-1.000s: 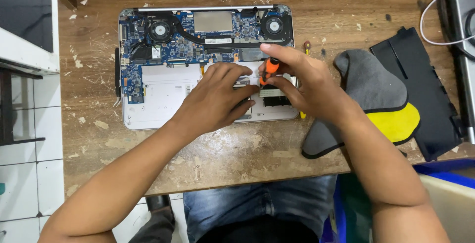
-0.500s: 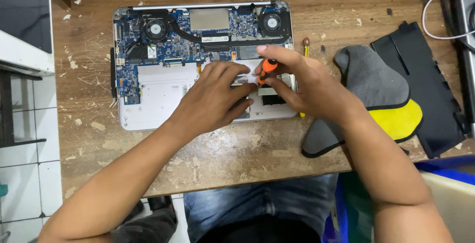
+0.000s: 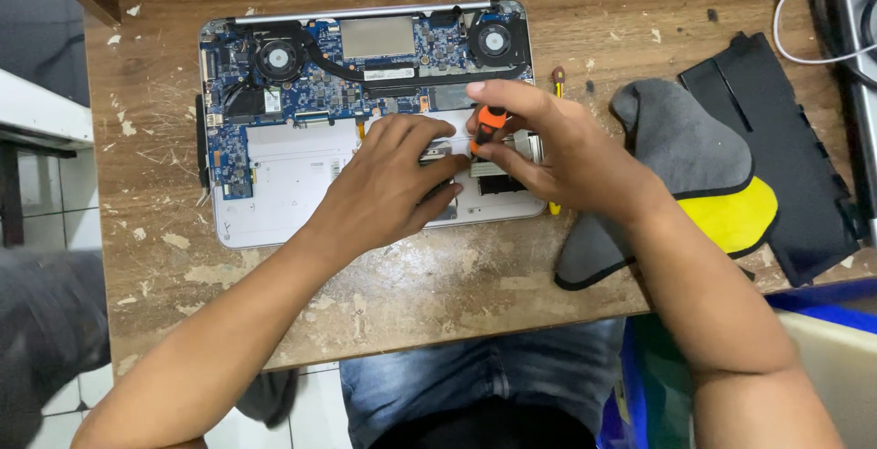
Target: Repairing a laptop by connecting internal ribbon cables and securing components with a screwdriver
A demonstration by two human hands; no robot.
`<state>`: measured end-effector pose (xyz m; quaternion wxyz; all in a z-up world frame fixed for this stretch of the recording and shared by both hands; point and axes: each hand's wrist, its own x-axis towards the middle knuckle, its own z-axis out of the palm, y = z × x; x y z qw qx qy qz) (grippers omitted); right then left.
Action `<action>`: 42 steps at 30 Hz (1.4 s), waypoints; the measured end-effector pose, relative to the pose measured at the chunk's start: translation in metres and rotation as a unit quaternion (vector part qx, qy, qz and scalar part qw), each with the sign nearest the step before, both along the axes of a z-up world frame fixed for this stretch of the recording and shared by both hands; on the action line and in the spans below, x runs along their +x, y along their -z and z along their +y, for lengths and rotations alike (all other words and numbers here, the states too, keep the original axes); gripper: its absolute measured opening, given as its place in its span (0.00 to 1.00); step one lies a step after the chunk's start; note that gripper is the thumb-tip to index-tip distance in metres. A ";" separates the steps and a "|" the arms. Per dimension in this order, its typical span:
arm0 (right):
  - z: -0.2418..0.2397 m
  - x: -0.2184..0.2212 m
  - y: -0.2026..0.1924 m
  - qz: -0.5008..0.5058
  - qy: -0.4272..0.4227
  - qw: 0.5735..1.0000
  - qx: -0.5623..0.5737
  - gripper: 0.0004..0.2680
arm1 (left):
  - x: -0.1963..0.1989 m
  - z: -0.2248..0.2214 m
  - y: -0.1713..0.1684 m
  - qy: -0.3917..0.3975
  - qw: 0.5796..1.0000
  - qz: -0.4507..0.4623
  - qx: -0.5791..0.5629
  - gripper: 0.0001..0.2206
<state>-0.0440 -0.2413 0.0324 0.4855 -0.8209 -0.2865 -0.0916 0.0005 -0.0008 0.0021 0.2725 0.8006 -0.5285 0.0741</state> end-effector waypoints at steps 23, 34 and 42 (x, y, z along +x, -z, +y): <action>0.010 -0.003 -0.013 -0.008 -0.006 1.000 -0.010 0.19 | -0.002 0.000 -0.007 -0.004 1.000 0.003 0.026 0.07; -0.007 -0.003 0.003 -0.045 0.031 0.993 -0.108 0.24 | -0.001 0.002 -0.008 0.025 0.999 -0.006 0.038 0.11; -0.012 -0.004 -0.008 0.014 -0.003 0.992 -0.123 0.25 | 0.008 0.002 -0.009 0.040 0.999 0.018 0.028 0.11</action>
